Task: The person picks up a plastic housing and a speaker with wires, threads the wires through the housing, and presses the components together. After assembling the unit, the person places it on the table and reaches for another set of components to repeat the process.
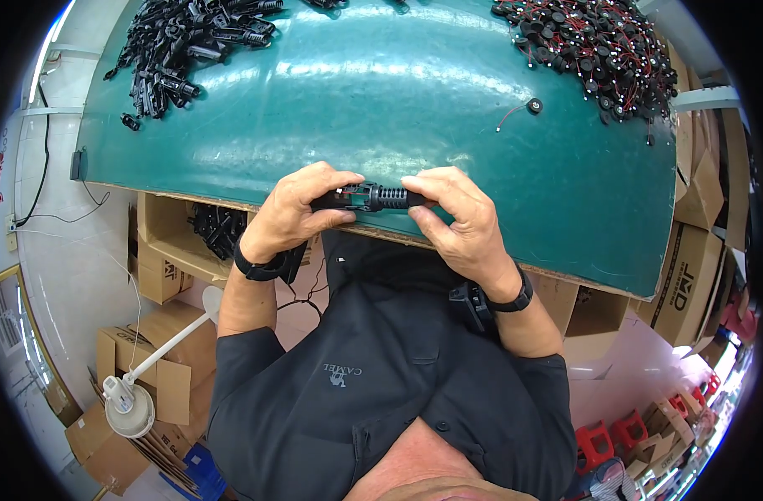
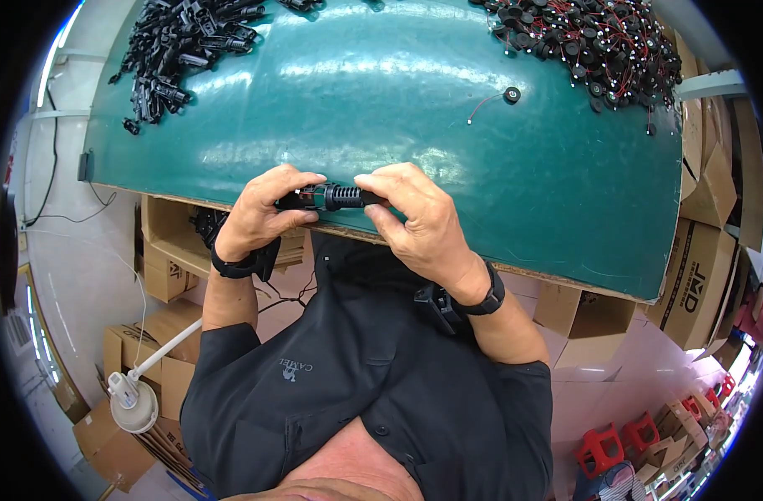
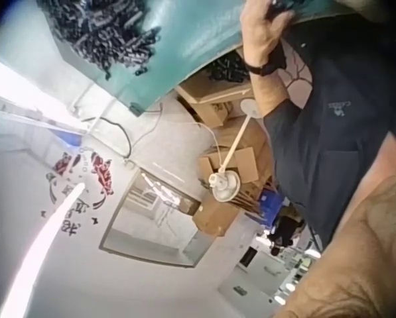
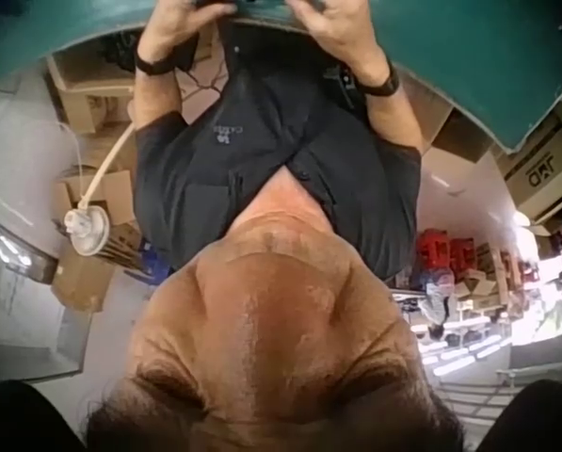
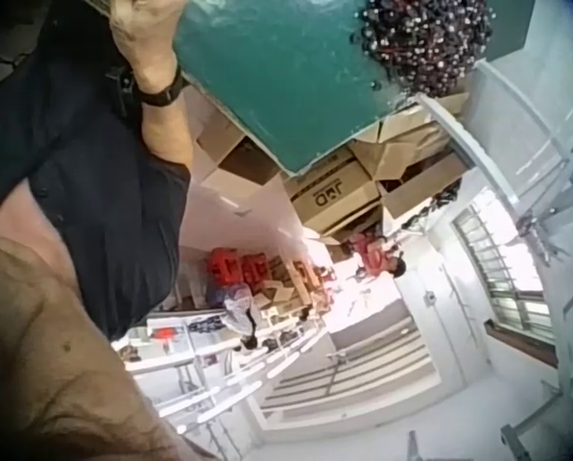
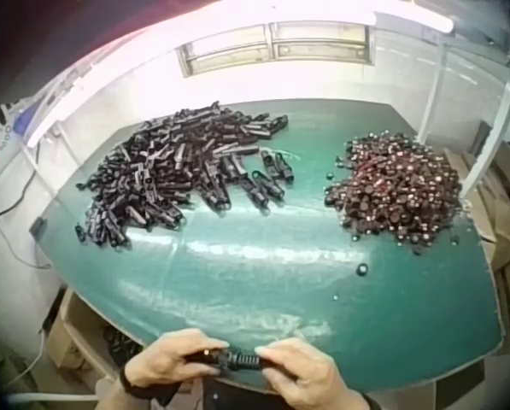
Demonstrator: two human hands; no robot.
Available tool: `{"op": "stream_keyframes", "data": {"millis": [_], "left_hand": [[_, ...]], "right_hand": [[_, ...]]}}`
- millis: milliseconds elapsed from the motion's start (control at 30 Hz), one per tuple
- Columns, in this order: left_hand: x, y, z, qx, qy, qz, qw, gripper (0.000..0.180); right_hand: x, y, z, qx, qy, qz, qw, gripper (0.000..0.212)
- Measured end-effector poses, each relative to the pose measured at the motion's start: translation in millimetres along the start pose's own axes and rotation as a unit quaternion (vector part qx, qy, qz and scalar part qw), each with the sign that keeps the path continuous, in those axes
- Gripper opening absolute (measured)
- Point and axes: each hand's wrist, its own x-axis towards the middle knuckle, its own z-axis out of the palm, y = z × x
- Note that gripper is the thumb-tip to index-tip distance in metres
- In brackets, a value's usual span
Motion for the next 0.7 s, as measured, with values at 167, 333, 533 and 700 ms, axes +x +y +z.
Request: {"op": "stream_keyframes", "data": {"millis": [167, 333, 533, 700], "left_hand": [[-1.5, -1.3, 0.3, 0.0, 0.008, -0.001, 1.0, 0.057], [-1.6, 0.6, 0.1, 0.009, 0.001, -0.011, 1.0, 0.057], [-2.3, 3.4, -1.0, 0.021, -0.002, -0.013, 1.0, 0.056], [-3.5, 4.3, -0.2, 0.02, 0.0, -0.015, 1.0, 0.056]], "right_hand": [[-1.1, -1.2, -0.8, 0.005, -0.006, 0.037, 0.999, 0.035], [-1.3, 1.4, -4.1, 0.041, -0.03, 0.08, 0.995, 0.035], [-1.4, 6.7, -1.8, 0.103, -0.036, 0.087, 0.99, 0.033], [-3.0, 3.7, 0.6, 0.132, -0.037, 0.1, 0.986, 0.032]]}}
